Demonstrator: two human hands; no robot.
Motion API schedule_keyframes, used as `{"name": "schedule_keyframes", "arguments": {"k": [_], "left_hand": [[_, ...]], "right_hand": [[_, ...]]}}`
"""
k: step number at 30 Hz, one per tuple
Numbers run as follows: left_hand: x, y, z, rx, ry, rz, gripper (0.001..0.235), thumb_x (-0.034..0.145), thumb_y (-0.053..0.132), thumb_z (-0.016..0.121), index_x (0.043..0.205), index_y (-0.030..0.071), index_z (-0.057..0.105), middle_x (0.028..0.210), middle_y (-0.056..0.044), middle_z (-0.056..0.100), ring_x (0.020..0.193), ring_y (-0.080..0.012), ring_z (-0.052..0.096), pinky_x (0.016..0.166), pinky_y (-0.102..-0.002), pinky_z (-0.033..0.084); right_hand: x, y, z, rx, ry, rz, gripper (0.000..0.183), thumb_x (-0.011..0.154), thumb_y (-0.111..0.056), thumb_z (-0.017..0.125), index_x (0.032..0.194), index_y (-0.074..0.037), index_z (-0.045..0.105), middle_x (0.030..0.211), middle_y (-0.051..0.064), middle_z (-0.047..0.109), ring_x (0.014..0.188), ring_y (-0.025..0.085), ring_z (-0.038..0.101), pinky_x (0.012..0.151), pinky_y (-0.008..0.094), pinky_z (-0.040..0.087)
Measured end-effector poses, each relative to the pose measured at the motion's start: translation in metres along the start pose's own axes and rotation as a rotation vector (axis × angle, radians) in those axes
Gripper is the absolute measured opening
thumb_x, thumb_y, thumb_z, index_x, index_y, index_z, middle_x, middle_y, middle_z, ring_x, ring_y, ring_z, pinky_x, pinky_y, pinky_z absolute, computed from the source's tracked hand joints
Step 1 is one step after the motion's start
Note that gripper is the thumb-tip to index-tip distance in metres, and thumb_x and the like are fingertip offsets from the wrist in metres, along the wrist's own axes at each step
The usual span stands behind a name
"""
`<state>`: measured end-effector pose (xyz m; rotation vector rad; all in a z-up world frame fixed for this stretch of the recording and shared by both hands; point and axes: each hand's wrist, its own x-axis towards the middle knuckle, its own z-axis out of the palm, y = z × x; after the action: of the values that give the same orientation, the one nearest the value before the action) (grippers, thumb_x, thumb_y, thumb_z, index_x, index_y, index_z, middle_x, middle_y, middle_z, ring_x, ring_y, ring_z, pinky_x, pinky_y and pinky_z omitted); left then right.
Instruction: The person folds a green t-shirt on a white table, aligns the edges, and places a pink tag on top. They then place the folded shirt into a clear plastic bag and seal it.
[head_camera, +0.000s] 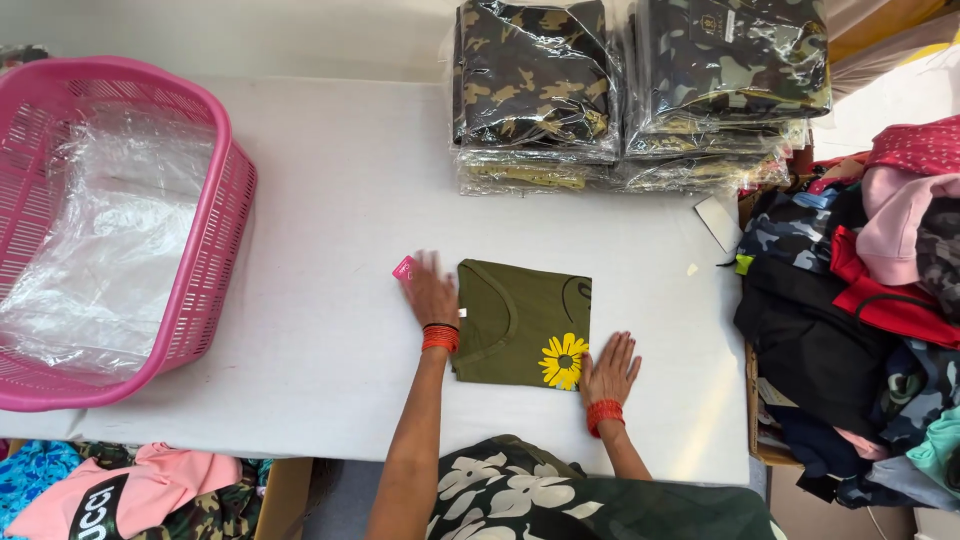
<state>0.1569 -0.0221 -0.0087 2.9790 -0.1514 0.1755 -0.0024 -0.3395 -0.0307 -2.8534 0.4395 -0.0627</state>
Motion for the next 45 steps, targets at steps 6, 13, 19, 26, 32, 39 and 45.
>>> {"name": "schedule_keyframes", "arguments": {"k": [6,13,19,26,32,39,45], "left_hand": [[-0.004,-0.036,-0.02,-0.234,-0.135,-0.889,0.076,0.093,0.043,0.067,0.15,0.004,0.034,0.153,-0.016,0.04,0.141,-0.0322,0.041,0.113,-0.051,0.034],[0.018,-0.019,0.0,-0.317,-0.143,-0.913,0.105,0.083,0.019,0.082,0.164,0.009,0.015,0.145,-0.014,0.043,0.126,-0.0289,0.051,0.1,-0.052,0.045],[0.024,-0.032,0.008,-0.418,-0.117,-0.889,0.115,0.071,0.02,0.091,0.157,0.012,0.015,0.144,-0.014,0.04,0.125,-0.0321,0.054,0.102,-0.057,0.041],[0.024,-0.043,-0.001,-0.631,-0.247,-0.988,0.069,0.077,0.013,0.088,0.135,0.002,0.052,0.13,-0.018,0.055,0.109,-0.034,0.067,0.103,-0.045,0.05],[-0.01,-0.023,-0.028,-0.538,0.21,-0.392,0.019,0.075,0.002,0.082,0.087,0.005,0.068,0.093,-0.01,0.062,0.087,-0.0284,0.063,0.078,-0.042,0.052],[-0.092,0.071,-0.006,-0.466,0.05,0.331,0.03,0.077,-0.006,0.07,0.103,0.009,0.063,0.096,-0.011,0.056,0.093,-0.0306,0.061,0.077,-0.044,0.054],[-0.151,0.091,-0.013,-0.768,-0.101,0.353,0.057,0.076,-0.008,0.065,0.13,0.006,0.06,0.116,-0.019,0.054,0.105,-0.0366,0.059,0.084,-0.044,0.056]], "right_hand": [[-0.09,0.053,0.013,-0.138,0.005,-0.058,0.078,0.101,-0.051,0.031,0.161,-0.005,0.015,0.168,0.016,0.015,0.156,0.029,0.008,0.125,0.048,-0.001],[-0.098,0.054,0.001,-0.037,0.019,-0.07,0.072,0.103,-0.046,0.034,0.162,-0.008,0.02,0.169,0.012,0.022,0.157,0.026,0.015,0.127,0.046,0.004],[-0.105,0.047,-0.005,-0.081,0.034,-0.063,0.067,0.104,-0.043,0.034,0.162,-0.012,0.023,0.168,0.009,0.025,0.156,0.024,0.018,0.127,0.044,0.006],[-0.101,0.045,-0.004,-0.105,0.032,-0.051,0.067,0.104,-0.043,0.035,0.162,-0.014,0.023,0.168,0.007,0.026,0.156,0.022,0.018,0.127,0.044,0.007],[-0.101,0.05,0.001,-0.066,0.046,-0.064,0.068,0.102,-0.043,0.038,0.161,-0.012,0.026,0.167,0.009,0.026,0.156,0.025,0.018,0.127,0.045,0.007],[-0.084,0.041,-0.011,-0.002,0.022,-0.062,0.058,0.104,-0.038,0.04,0.157,-0.014,0.037,0.163,0.013,0.034,0.153,0.03,0.025,0.124,0.05,0.012],[-0.053,0.003,-0.024,0.215,0.168,-0.04,0.05,0.107,-0.025,0.052,0.153,-0.01,0.043,0.155,0.019,0.044,0.146,0.035,0.038,0.119,0.051,0.025]]}}
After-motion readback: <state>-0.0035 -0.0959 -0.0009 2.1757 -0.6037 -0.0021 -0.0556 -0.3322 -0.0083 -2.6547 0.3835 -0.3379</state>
